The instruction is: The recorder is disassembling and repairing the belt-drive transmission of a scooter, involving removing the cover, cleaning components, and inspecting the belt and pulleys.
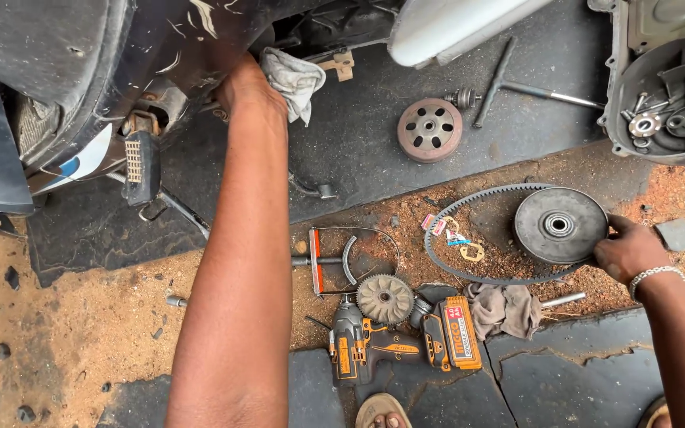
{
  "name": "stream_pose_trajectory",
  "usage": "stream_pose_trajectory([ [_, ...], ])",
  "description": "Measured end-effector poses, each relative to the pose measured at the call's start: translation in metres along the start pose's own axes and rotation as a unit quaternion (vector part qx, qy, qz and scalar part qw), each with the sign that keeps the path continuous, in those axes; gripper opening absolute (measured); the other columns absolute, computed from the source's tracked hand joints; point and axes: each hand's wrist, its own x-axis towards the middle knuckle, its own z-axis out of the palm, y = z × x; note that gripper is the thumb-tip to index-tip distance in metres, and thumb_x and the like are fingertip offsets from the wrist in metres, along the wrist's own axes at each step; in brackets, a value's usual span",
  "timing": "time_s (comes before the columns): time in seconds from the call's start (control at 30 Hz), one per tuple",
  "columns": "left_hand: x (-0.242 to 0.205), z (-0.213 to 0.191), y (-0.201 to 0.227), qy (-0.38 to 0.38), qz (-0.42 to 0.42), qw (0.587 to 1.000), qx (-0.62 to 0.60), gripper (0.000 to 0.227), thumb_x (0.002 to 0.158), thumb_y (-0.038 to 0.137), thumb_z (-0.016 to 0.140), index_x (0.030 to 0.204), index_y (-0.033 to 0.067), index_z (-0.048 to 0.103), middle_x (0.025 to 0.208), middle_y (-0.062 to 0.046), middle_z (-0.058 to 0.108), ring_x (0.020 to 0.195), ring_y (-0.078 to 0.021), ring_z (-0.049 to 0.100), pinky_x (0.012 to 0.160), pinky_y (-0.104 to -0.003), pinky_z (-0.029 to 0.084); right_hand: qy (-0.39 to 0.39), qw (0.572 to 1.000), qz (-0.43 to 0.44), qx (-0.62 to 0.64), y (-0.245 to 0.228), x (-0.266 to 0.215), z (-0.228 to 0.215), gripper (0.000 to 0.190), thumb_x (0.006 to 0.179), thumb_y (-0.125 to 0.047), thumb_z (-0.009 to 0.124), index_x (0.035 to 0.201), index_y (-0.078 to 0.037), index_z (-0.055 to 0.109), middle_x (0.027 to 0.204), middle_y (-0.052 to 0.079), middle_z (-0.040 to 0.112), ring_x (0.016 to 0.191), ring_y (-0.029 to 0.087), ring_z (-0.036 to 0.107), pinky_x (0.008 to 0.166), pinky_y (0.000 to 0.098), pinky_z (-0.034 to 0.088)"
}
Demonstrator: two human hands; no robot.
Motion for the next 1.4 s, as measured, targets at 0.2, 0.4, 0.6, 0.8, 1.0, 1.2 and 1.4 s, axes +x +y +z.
stream_pose_trajectory([
  [0.2,-0.003,0.0,-0.005,-0.015,0.021,0.999,0.037,0.065,0.092,0.031,0.061,0.142,-0.0036,0.039,0.135,-0.019,0.057,0.117,-0.0281,0.063,0.095,-0.041,0.059,0.009,0.998,-0.013,-0.066,0.015,0.014,0.01,0.058,0.086,-0.016,0.072,0.142,-0.002,0.064,0.121,0.03,0.073,0.108,0.043,0.071,0.098,0.0462,0.056],
  [0.4,-0.018,0.001,-0.004,-0.001,0.025,0.998,0.055,0.068,0.092,0.034,0.06,0.142,-0.0066,0.038,0.137,-0.02,0.057,0.122,-0.0275,0.063,0.1,-0.041,0.058,-0.003,0.992,0.019,-0.122,0.021,0.021,0.017,0.053,0.088,-0.022,0.074,0.133,0.004,0.064,0.12,0.031,0.073,0.107,0.043,0.072,0.1,0.0456,0.056],
  [0.6,-0.046,0.006,0.001,-0.018,0.029,0.999,-0.02,0.062,0.09,0.038,0.06,0.132,-0.0064,0.049,0.125,-0.017,0.061,0.11,-0.0271,0.064,0.092,-0.043,0.058,-0.005,0.989,0.006,-0.146,0.024,0.03,0.019,0.051,0.089,-0.027,0.073,0.128,0.006,0.067,0.117,0.031,0.074,0.107,0.044,0.073,0.1,0.0453,0.057],
  [0.8,-0.067,-0.003,-0.004,-0.069,0.033,0.996,-0.046,0.054,0.088,0.041,0.062,0.124,0.0006,0.055,0.116,-0.011,0.06,0.102,-0.0235,0.063,0.087,-0.04,0.058,0.003,0.993,0.008,-0.12,0.03,0.033,0.021,0.049,0.087,-0.025,0.072,0.124,0.006,0.069,0.114,0.032,0.074,0.104,0.046,0.072,0.098,0.047,0.057],
  [1.0,-0.103,-0.026,-0.007,-0.072,0.053,0.996,0.004,0.048,0.089,0.049,0.062,0.114,0.0083,0.057,0.1,-0.008,0.059,0.081,-0.0195,0.061,0.063,-0.035,0.054,0.028,0.994,0.006,-0.104,0.017,0.027,0.015,0.052,0.087,-0.025,0.072,0.129,0.005,0.07,0.12,0.032,0.073,0.109,0.046,0.071,0.1,0.0473,0.055],
  [1.2,-0.138,-0.063,0.002,-0.178,-0.002,0.984,-0.008,0.042,0.09,0.042,0.06,0.113,0.0069,0.058,0.091,-0.012,0.069,0.068,-0.0248,0.067,0.055,-0.035,0.054,0.074,0.993,0.035,-0.089,-0.03,-0.006,0.0,0.057,0.084,-0.03,0.077,0.13,0.003,0.067,0.12,0.033,0.069,0.109,0.048,0.068,0.097,0.051,0.053],
  [1.4,-0.17,-0.086,0.026,-0.291,-0.145,0.945,0.045,0.057,0.086,0.038,0.047,0.124,-0.0035,0.059,0.107,-0.02,0.072,0.08,-0.0273,0.072,0.056,-0.036,0.055,0.248,0.957,-0.147,0.031,-0.139,-0.081,-0.028,0.04,0.089,-0.006,0.069,0.129,-0.001,0.071,0.128,0.026,0.07,0.12,0.039,0.068,0.11,0.0434,0.051],
])
